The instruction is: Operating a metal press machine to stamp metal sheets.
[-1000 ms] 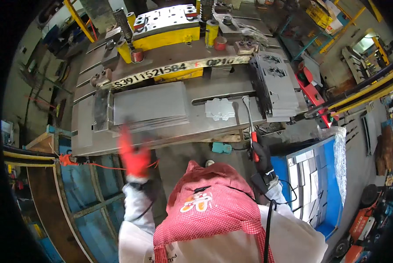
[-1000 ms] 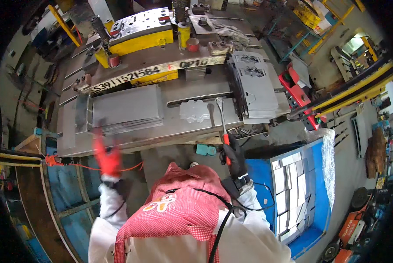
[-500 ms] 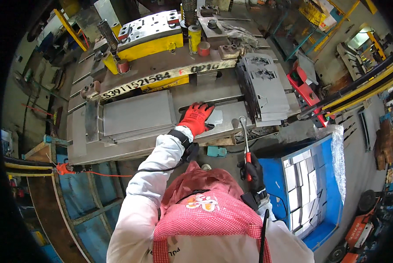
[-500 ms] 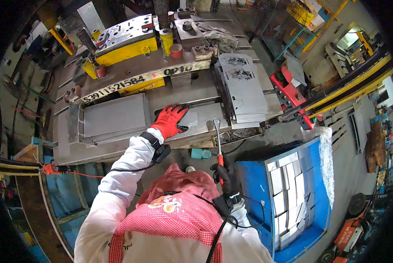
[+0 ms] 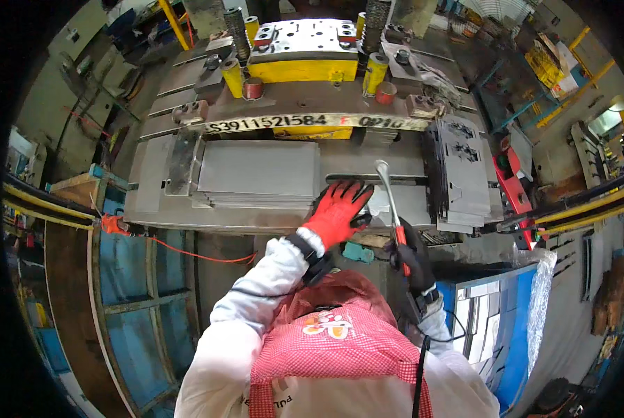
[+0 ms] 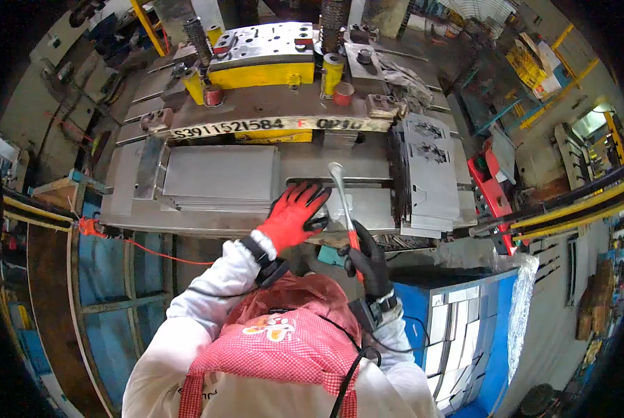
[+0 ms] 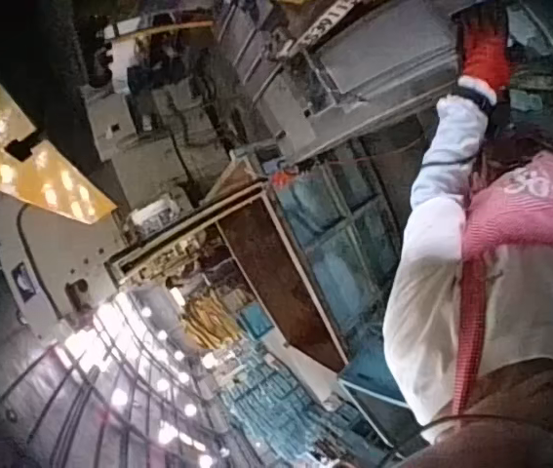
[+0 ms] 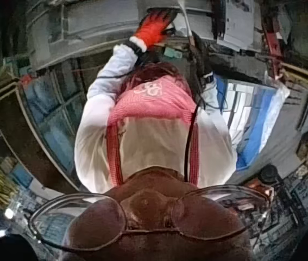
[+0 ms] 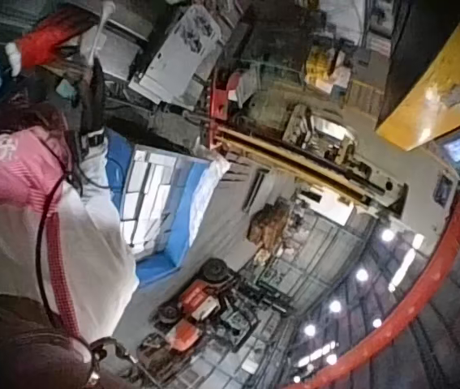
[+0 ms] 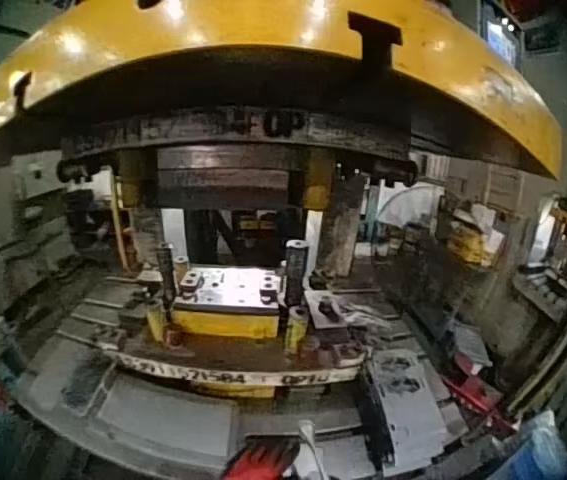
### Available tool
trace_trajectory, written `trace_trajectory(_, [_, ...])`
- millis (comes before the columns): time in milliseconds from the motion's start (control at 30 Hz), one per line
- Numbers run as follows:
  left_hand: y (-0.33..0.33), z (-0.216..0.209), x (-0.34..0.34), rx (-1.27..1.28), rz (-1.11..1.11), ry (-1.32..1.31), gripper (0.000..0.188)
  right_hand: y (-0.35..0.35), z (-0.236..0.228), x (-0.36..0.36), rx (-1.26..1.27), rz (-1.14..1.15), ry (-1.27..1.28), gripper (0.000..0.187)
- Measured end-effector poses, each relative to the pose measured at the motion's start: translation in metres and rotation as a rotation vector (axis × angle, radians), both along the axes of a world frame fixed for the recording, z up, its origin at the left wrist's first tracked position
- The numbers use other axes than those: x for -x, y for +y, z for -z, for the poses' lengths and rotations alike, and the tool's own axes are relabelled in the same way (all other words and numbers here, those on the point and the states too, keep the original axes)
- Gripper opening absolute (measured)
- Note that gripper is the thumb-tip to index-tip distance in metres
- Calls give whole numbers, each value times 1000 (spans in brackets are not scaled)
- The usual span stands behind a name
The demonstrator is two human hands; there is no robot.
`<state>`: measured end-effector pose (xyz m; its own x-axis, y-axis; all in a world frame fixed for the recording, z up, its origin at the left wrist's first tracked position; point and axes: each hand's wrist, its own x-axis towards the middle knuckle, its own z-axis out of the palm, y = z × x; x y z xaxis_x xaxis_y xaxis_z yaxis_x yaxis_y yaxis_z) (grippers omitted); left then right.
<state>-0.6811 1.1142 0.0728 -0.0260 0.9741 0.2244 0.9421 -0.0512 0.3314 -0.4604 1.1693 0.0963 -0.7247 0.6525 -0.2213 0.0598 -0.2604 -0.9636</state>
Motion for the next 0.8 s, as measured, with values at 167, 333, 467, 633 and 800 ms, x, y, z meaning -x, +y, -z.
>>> trace_trajectory(167, [-67, -7, 0, -1, -84, -229, 61, 56, -9, 76, -105, -371, -8, 58])
trace_trajectory(333, [-105, 19, 2, 9, -289, -988, 52, 94, 13, 118, 152, -539, 4, 54])
trace_trajectory(467, [-97, 22, 18, -201, -252, -1952, 49, 68, -11, 104, -6, -378, 51, 58])
trace_trajectory(633, [-86, 51, 27, -658, -160, -1586, 42, 35, -58, 73, -297, -480, -232, 64])
trace_trajectory(800, [-125, 4, 32, -292, -443, -190, 32, 15, -57, 27, 10, -504, -116, 71])
